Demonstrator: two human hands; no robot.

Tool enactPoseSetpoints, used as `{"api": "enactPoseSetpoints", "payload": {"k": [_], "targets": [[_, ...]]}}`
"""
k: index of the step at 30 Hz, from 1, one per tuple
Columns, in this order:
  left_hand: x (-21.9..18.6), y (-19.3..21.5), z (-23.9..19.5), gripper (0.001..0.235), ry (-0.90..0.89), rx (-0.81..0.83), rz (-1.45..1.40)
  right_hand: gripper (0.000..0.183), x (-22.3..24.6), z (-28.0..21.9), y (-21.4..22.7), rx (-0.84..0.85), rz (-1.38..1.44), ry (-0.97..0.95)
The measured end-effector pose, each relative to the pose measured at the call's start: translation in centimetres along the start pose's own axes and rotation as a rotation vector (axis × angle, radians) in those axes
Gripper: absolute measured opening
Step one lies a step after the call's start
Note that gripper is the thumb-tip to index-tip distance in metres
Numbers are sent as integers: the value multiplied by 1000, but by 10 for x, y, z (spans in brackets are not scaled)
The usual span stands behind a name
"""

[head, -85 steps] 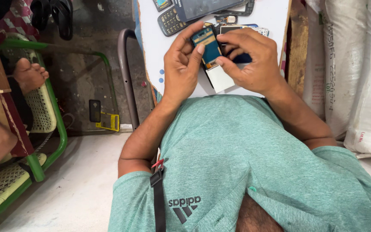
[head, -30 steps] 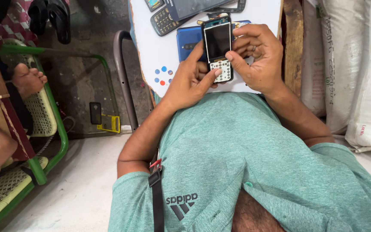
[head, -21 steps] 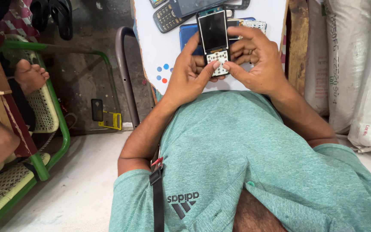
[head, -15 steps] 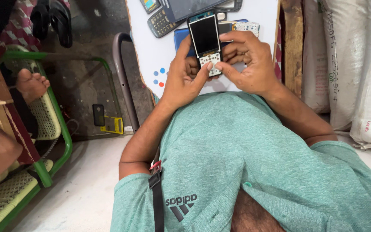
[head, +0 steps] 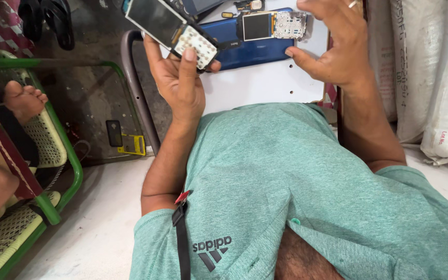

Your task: The person disassembles and reassembles several mobile phones on a cluttered workbench. They remove back covers, handle internal components, and reattach parts to different phone bodies.

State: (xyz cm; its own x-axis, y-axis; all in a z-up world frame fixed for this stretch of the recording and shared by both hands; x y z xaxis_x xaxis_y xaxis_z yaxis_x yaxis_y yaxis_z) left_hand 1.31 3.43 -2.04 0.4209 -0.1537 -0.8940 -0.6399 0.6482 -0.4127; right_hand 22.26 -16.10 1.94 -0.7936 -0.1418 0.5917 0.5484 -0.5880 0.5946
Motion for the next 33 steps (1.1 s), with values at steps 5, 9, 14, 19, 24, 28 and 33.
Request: {"api": "enactPoseSetpoints", "payload": {"k": [5, 9, 14, 19, 24, 28, 33], "targets": [[-3, -2, 4, 70, -38, -30, -51, 42, -2, 4, -2, 54, -18, 7], [-3, -3, 3, 71, -25, -37, 12, 37, -3, 6, -3, 52, -7, 23], [-2, -2, 2, 67, -5, -28, 72, 32, 3, 12, -8, 82, -91, 91], [4, -6, 2, 69, 2, 5, 66, 16, -14, 30, 1, 52, -216, 21], [6, -6, 5, 70, 19, 24, 97, 11, -20, 44, -7, 75, -392, 186], [8, -5, 4, 70, 14, 30, 115, 8, -22, 51, -9, 97, -476, 279], [10, -2, 7, 68, -16, -4, 73, 8, -27, 62, -2, 123, -403, 416]]}}
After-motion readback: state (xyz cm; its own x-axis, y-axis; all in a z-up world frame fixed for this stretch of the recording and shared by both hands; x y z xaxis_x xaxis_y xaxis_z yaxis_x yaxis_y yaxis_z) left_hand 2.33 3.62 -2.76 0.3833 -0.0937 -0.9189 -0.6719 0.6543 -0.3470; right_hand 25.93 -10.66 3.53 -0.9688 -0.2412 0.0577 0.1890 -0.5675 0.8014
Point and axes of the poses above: each hand's wrist, its own z-axis towards the middle knuckle, its own y-axis out of the back of the hand, x = y × z, the point moved 4 cm from there along z, towards the middle knuckle, and after that the axes turned 6 degrees about z, right-handed, at the moved point
